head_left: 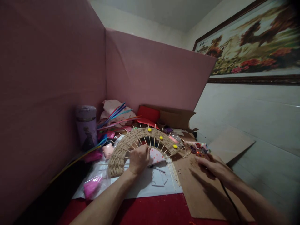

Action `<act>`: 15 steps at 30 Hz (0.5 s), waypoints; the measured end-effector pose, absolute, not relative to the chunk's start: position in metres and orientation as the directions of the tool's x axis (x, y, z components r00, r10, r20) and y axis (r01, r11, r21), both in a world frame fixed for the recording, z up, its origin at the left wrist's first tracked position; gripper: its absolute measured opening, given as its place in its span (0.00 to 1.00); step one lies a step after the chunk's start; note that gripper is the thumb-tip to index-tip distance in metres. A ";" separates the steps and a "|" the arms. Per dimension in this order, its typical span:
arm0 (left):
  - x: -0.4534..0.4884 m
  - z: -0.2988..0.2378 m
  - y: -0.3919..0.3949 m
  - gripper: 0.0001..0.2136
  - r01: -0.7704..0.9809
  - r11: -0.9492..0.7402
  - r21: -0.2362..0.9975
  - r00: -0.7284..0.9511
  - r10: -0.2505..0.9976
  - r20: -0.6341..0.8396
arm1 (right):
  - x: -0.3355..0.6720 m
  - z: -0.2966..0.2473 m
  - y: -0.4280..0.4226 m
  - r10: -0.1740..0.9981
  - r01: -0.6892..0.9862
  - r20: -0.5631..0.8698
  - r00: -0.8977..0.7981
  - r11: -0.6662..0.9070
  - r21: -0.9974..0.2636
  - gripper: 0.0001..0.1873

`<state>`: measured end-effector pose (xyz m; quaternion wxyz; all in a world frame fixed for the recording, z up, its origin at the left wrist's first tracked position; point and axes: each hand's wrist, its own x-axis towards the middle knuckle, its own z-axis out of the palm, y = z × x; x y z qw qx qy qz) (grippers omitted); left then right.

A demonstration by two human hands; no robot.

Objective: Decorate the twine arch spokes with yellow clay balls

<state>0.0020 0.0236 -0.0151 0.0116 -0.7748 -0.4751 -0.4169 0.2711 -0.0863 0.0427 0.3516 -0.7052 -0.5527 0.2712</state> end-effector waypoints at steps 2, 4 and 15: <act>0.004 -0.015 0.022 0.13 0.727 -0.575 0.376 0.207 0.705 0.678 | 0.240 0.057 -0.082 0.985 0.422 -0.083 0.150 -0.140 -0.896 0.21; 0.003 -0.012 0.021 0.14 0.703 -0.569 0.427 0.138 0.698 0.703 | 0.207 0.066 -0.073 0.995 0.333 -0.079 0.062 -0.095 -0.938 0.21; 0.002 0.009 -0.003 0.15 0.408 -0.882 0.235 0.175 0.328 0.928 | 0.122 0.053 -0.002 0.997 0.315 0.054 -0.059 0.070 -0.947 0.06</act>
